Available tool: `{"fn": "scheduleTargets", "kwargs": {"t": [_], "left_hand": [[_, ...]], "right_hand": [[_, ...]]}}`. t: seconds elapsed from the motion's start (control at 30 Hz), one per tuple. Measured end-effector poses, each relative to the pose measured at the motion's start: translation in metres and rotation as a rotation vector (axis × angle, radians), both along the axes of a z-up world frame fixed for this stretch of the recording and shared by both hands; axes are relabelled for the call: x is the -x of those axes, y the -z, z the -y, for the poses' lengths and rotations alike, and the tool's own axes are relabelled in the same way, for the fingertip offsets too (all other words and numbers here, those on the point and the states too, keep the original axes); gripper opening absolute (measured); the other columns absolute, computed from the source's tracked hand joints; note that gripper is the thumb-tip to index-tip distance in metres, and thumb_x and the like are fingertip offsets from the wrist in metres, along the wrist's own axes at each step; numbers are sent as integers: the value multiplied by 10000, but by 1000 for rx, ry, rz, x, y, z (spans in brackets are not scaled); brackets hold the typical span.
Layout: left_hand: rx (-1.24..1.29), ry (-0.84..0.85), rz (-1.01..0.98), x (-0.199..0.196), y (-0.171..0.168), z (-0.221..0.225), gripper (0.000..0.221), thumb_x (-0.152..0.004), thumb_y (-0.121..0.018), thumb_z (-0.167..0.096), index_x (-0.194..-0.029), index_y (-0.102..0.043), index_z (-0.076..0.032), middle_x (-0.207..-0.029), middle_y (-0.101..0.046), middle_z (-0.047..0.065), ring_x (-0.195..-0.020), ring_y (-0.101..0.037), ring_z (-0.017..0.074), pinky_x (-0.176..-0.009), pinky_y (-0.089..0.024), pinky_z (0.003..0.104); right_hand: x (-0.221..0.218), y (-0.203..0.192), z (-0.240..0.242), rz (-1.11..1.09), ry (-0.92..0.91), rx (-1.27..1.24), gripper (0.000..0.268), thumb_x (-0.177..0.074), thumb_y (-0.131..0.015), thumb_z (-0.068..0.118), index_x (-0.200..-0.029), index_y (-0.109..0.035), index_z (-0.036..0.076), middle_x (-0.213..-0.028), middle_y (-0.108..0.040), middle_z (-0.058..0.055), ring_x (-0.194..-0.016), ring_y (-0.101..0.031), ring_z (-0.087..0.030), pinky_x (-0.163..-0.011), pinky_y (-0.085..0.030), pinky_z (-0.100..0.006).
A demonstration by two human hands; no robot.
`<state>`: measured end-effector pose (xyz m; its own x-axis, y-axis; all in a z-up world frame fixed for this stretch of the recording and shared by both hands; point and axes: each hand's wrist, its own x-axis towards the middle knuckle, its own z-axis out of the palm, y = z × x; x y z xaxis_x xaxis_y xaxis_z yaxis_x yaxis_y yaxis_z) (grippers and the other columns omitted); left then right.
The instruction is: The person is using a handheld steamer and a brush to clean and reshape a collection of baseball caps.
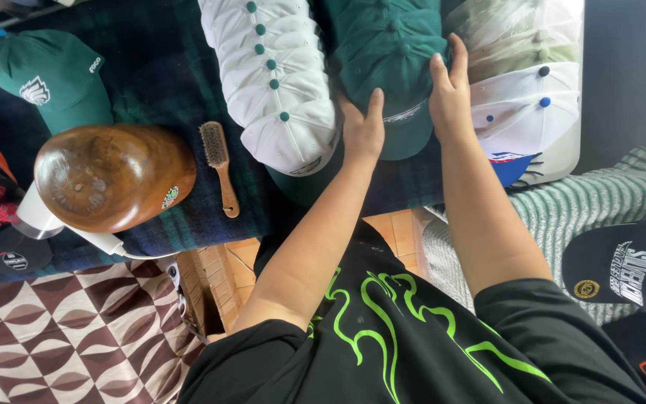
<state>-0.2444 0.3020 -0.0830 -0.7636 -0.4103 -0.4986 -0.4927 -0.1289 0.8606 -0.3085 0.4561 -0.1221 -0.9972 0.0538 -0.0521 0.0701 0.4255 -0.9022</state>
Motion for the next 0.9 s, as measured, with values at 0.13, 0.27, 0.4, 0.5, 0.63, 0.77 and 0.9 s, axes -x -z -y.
{"fn": "scheduleTargets", "kwargs": {"t": [0.13,0.27,0.4,0.5,0.63,0.77,0.9], "left_hand": [[5,14,-38,9,0,3,941,-896,-478,-594,-1590,-206,-19,-1608,-380,240,-1481,-387,387,-1234,-273,414],[-37,-25,40,16,-10,4,985,-873,-410,-662,-1574,-238,9,-1592,-397,258,-1483,-390,369,-1227,-284,393],[28,-24,24,19,22,-1,989,-887,-429,-647,-1600,-161,-16,-1620,-349,253,-1509,-345,357,-1235,-248,383],[15,-22,88,21,10,6,993,-864,-444,-653,-1587,-228,-8,-1613,-370,242,-1508,-342,360,-1237,-247,391],[22,218,140,-4,-15,6,919,-1021,-261,-681,-1535,-270,81,-1567,-366,363,-1513,-334,404,-1293,-225,479],[39,323,221,-20,21,2,1025,-994,-196,-760,-1489,-373,119,-1518,-447,358,-1496,-380,387,-1258,-280,495],[37,400,199,-27,-9,15,1067,-958,-226,-784,-1477,-375,137,-1508,-439,383,-1475,-394,428,-1254,-280,511]], "right_hand": [[2,-5,3,212,31,246,679,-1067,-453,508,-1596,-258,130,-1664,-295,-168,-1538,-307,-271,-1244,-277,-378],[-15,30,6,113,-15,253,727,-1094,-511,484,-1620,-153,133,-1671,-297,-169,-1534,-356,-268,-1251,-315,-390],[-31,47,12,134,4,105,715,-1095,-470,502,-1615,-148,130,-1663,-328,-190,-1526,-381,-301,-1245,-303,-395],[-29,42,16,184,30,115,799,-1059,-446,574,-1610,-148,79,-1655,-336,-213,-1539,-343,-319,-1250,-285,-405],[-52,40,15,296,62,55,631,-1149,-421,603,-1648,-156,322,-1623,-396,-228,-1495,-385,-410,-1242,-291,-571],[-65,32,19,259,40,83,589,-1172,-381,514,-1657,-166,258,-1622,-352,-302,-1508,-325,-459,-1261,-262,-600],[-52,55,13,182,64,123,528,-1184,-439,454,-1639,-263,251,-1625,-404,-203,-1524,-331,-360,-1266,-263,-549]]}}
